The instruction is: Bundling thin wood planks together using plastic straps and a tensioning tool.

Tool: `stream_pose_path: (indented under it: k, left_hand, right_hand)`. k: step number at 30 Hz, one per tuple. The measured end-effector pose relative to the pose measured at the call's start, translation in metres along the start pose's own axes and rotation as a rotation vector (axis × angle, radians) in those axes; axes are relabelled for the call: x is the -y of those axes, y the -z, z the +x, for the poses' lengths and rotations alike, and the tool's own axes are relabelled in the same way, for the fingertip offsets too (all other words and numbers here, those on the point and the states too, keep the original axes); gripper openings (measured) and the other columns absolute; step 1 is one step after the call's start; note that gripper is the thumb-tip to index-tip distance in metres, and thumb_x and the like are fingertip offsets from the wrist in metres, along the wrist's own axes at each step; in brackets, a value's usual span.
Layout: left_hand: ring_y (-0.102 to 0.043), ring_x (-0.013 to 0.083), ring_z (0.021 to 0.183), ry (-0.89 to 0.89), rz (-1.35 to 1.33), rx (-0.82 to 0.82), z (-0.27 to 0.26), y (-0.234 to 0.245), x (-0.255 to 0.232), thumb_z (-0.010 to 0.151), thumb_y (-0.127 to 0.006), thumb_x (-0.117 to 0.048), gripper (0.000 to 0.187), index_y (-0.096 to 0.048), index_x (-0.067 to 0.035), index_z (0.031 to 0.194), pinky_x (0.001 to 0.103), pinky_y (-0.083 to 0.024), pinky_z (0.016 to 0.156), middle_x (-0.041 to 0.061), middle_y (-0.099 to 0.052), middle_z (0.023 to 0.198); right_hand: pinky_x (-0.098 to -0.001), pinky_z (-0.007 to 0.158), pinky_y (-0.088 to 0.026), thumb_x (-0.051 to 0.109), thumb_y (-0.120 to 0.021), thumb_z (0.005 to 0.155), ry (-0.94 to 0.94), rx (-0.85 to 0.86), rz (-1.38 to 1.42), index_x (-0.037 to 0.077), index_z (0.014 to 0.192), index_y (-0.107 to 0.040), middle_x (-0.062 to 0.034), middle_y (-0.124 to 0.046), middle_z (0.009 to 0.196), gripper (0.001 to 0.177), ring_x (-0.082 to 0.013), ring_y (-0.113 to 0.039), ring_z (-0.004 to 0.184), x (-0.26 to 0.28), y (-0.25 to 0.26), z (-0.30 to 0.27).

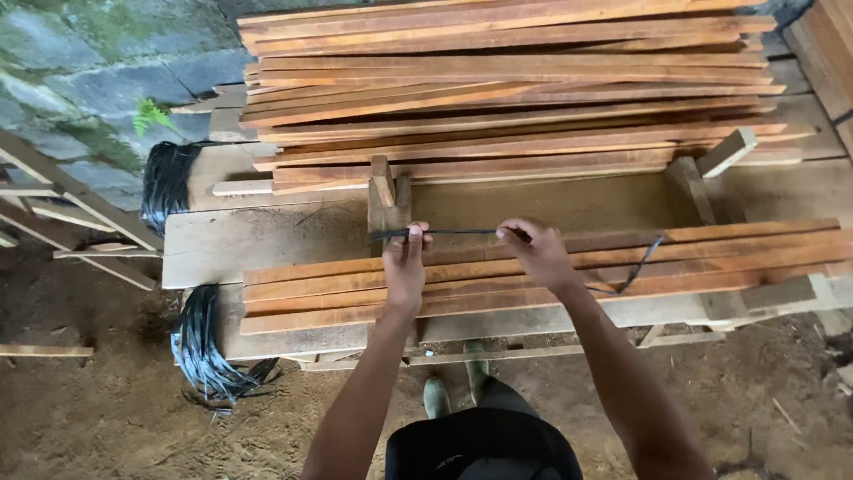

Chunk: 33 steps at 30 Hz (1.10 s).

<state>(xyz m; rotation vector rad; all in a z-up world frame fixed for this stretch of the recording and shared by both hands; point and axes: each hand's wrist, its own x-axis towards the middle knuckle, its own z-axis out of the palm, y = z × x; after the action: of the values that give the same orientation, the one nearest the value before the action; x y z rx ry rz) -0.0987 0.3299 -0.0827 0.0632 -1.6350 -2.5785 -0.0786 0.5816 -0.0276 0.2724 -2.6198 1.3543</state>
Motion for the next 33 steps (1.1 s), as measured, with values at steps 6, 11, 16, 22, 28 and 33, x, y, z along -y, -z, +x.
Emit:
stream_pose_path:
  k: [6,11,16,22,28,33]
  left_hand:
    - [-0.062,0.0129,0.090,0.032,-0.046,-0.054,0.012,0.001,0.021,0.105,-0.064,-0.030,0.030,-0.069,-0.001,0.112,0.031,-0.052,0.083,0.003,-0.069,0.098]
    - [-0.061,0.0119,0.089,0.059,-0.026,-0.120,0.001,0.009,0.022,0.105,-0.063,-0.030,0.029,-0.069,-0.003,0.113,0.030,-0.051,0.082,0.002,-0.068,0.096]
    - [-0.058,0.0103,0.088,0.004,-0.010,-0.180,-0.005,0.009,0.022,0.106,-0.061,-0.029,0.026,-0.069,-0.004,0.111,0.028,-0.048,0.083,0.001,-0.067,0.097]
    - [-0.058,0.0131,0.091,-0.045,-0.108,-0.141,-0.019,0.023,0.026,0.109,-0.056,-0.030,0.025,-0.068,-0.007,0.107,0.029,-0.049,0.085,0.002,-0.066,0.102]
    - [-0.066,0.0178,0.097,0.217,-0.048,0.338,-0.080,0.038,0.052,0.114,-0.053,-0.037,0.033,-0.061,-0.010,0.097,0.037,-0.057,0.092,0.005,-0.066,0.098]
    - [-0.070,0.0190,0.093,0.775,0.460,0.566,-0.113,0.048,0.065,0.108,-0.050,-0.037,0.035,-0.063,-0.005,0.114,0.037,-0.060,0.090,0.009,-0.069,0.101]
  right_hand:
    - [-0.0333,0.074,-0.058,0.035,-0.064,0.103,-0.156,0.104,-0.117,0.009,0.112,-0.076,-0.0074,-0.079,0.097,0.030,-0.0148,-0.073,0.078,-0.050,0.008,0.029]
    - [-0.0354,0.074,-0.058,0.038,-0.067,0.100,-0.132,0.040,-0.119,0.008,0.112,-0.077,-0.0097,-0.079,0.098,0.033,-0.0185,-0.074,0.082,-0.062,-0.001,0.037]
    - [-0.0361,0.075,-0.058,0.040,-0.065,0.103,-0.070,0.057,-0.128,0.009,0.115,-0.076,-0.0079,-0.078,0.104,0.034,-0.0194,-0.074,0.087,-0.114,-0.010,0.053]
    - [-0.0319,0.061,-0.052,0.037,-0.069,0.104,-0.251,0.077,-0.048,0.005,0.119,-0.075,-0.0121,-0.077,0.095,0.036,-0.0119,-0.065,0.071,-0.209,-0.016,0.078]
    - [-0.0445,0.064,-0.058,0.032,-0.068,0.102,-0.478,0.245,-0.185,0.010,0.116,-0.077,-0.0102,-0.077,0.099,0.027,-0.0205,-0.065,0.067,-0.217,-0.018,0.098]
    - [-0.0434,0.094,-0.057,0.028,-0.069,0.098,-0.633,0.443,-0.110,0.011,0.115,-0.078,-0.0081,-0.077,0.116,0.025,-0.0212,-0.072,0.099,-0.225,-0.023,0.110]
